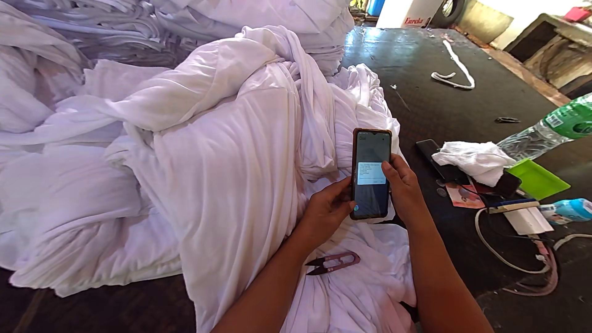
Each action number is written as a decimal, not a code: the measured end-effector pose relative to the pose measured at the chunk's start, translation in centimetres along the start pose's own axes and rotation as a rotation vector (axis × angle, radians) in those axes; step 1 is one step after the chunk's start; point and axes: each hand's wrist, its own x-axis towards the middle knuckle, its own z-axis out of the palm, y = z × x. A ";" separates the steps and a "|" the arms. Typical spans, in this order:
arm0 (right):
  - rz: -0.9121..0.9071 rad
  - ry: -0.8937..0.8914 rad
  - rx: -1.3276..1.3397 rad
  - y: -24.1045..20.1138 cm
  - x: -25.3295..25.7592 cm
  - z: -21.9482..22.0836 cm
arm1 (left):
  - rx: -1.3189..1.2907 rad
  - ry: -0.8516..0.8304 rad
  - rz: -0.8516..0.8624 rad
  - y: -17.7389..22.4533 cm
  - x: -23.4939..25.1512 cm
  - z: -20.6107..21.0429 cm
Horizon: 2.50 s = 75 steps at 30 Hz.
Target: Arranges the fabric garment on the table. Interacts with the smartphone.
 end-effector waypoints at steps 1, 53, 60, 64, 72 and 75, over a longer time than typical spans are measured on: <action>-0.001 0.001 -0.006 0.0 0.0 0.0 | 0.001 0.000 0.001 0.0 0.0 0.0; -0.006 0.009 -0.008 0.1 0.1 0.1 | -0.001 0.004 -0.005 0.0 0.0 0.0; -0.005 0.015 -0.014 0.1 0.0 0.1 | 0.002 0.005 -0.004 0.0 0.0 0.0; -0.005 0.012 -0.042 0.0 0.0 0.1 | 0.003 0.000 -0.001 -0.1 0.0 0.0; -0.013 0.009 -0.033 0.1 0.0 0.0 | 0.007 0.001 -0.003 -0.1 0.0 0.0; -0.018 0.011 -0.028 0.1 0.0 0.1 | 0.008 0.002 -0.008 -0.1 0.0 0.0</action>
